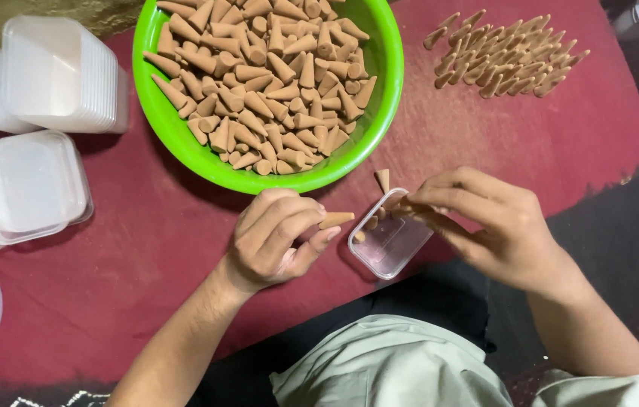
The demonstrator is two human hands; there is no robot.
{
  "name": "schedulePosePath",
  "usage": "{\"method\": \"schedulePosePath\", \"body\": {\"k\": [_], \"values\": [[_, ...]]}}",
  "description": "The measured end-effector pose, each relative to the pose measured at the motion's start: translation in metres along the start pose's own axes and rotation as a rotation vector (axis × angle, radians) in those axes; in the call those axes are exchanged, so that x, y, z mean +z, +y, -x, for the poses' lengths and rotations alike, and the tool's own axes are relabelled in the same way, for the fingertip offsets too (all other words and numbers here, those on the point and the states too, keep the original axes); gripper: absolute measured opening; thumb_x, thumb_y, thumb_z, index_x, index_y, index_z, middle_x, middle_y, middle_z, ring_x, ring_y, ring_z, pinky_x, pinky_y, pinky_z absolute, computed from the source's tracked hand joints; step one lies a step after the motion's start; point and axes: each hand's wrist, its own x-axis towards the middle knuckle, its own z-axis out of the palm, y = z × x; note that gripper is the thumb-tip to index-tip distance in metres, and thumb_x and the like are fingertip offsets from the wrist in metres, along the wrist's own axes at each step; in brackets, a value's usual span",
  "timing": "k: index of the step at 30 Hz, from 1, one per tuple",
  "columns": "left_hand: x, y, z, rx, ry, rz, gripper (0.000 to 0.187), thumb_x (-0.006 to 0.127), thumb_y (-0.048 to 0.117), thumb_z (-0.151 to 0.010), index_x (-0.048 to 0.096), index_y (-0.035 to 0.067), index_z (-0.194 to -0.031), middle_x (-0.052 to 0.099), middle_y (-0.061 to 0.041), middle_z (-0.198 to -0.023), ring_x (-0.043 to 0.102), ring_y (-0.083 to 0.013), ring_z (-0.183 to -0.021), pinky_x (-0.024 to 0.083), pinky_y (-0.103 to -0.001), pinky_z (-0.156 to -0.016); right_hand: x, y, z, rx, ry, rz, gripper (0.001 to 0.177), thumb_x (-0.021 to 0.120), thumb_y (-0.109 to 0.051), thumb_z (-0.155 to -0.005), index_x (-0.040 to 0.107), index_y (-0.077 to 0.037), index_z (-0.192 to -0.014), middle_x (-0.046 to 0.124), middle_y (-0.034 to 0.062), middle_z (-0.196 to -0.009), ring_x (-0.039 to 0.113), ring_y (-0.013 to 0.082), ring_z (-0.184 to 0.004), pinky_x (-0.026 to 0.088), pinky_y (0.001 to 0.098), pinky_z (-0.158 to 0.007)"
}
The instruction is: The person picks up incense cones from a large bowl and places them into small plastic containers.
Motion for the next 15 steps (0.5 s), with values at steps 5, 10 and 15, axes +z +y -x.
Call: {"method": "schedulePosePath", "body": {"k": [5,10,15], "values": [[0.004,0.0,-0.001,0.019,-0.005,0.012,0.013,0.074,0.013,-0.095,0.073,0.0,-0.095,0.073,-0.013,-0.086,0.065,-0.0283,-0.068,0.061,-0.038,-0.065,0.006,0.006,0.016,-0.104,-0.126,0.144,0.009,0.075,0.005,-0.088,0.073,0.002,-0.096,0.071,0.0154,-0.086,0.075,0.0283,-0.074,0.062,0.0346,-0.066],[0.005,-0.001,0.0,0.049,-0.027,-0.002,0.014,0.074,0.014,-0.095,0.074,0.0,-0.095,0.073,-0.012,-0.085,0.065,-0.0272,-0.068,0.061,-0.037,-0.065,0.022,0.013,0.021,-0.226,-0.165,0.265,0.002,0.068,0.008,-0.092,0.069,0.006,-0.092,0.068,0.0193,-0.09,0.074,0.0334,-0.082,0.062,0.0382,-0.071],[0.005,-0.001,0.002,0.056,-0.05,-0.026,0.013,0.074,0.015,-0.095,0.075,0.001,-0.096,0.073,-0.012,-0.087,0.065,-0.0265,-0.069,0.061,-0.037,-0.065,0.03,0.026,0.03,-0.238,-0.259,0.442,0.019,0.068,0.01,-0.081,0.069,0.0,-0.096,0.067,0.0139,-0.097,0.072,0.0295,-0.086,0.061,0.0375,-0.078]]}}
